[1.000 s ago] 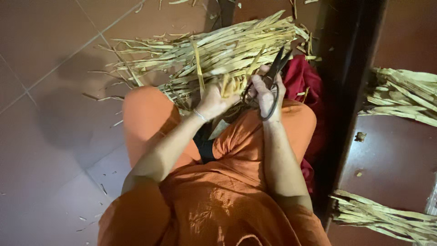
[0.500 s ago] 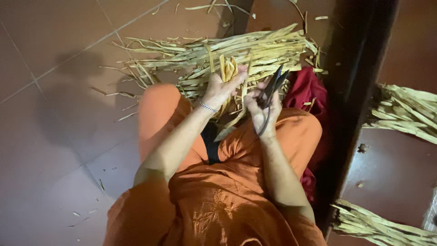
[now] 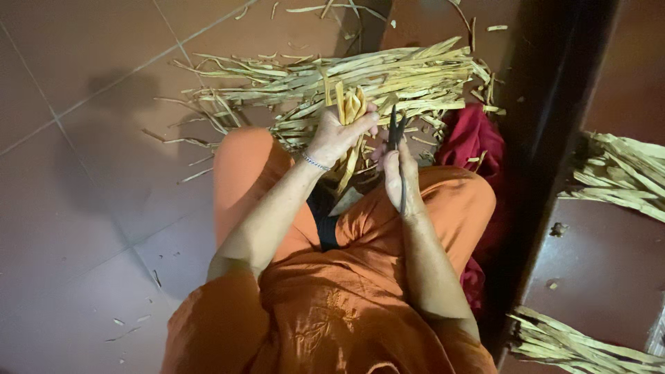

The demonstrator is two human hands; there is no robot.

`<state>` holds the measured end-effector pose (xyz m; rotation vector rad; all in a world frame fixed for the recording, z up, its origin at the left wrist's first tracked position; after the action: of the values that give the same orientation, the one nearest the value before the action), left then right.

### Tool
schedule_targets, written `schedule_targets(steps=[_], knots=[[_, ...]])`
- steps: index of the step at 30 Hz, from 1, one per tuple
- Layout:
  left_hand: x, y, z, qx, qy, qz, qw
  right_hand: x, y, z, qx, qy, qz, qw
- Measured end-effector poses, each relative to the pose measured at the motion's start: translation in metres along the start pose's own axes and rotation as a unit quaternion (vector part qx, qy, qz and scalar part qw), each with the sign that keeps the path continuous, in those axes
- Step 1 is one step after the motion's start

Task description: The person sits on the floor and trims dried palm leaves with scissors, cutting strips from a bundle of leaves held on their lap. They gather and reposition the leaves between cuts and set trimmed pieces aside.

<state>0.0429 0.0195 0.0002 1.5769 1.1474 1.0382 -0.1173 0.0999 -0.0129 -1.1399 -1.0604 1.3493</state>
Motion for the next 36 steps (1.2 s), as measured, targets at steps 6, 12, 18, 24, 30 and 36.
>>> schedule_targets(steps=[6,12,18,24,30,36], knots=[[0.001,-0.006,-0.003,-0.032,-0.023,-0.05,0.998,0.003,0.002,0.006,0.074,0.012,-0.033,0.997],[-0.002,-0.015,-0.004,-0.014,-0.027,-0.015,0.999,0.003,-0.014,0.011,0.154,0.028,-0.012,0.988],[-0.001,-0.01,-0.002,-0.099,-0.039,-0.026,0.994,0.003,-0.023,0.01,0.165,0.047,0.012,0.985],[-0.004,-0.02,0.0,-0.087,-0.03,0.011,0.996,0.002,-0.017,0.009,0.104,0.053,-0.044,0.992],[-0.006,-0.027,0.005,-0.084,-0.033,-0.051,0.995,-0.003,-0.022,0.008,0.122,0.021,-0.043,0.991],[-0.005,-0.014,0.007,-0.115,-0.037,-0.045,0.992,0.001,-0.01,0.015,0.148,0.021,-0.017,0.989]])
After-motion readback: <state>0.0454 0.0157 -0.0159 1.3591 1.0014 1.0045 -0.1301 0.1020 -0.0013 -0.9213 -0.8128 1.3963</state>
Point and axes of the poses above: each hand's wrist, its own x-axis away from the middle knuckle, its own z-axis out of the back of the hand, y = z × x, the point moved 4 cm from there along -x, towards the middle knuckle, and after that the axes turned 1 degree about x, right-handed, at the moved point
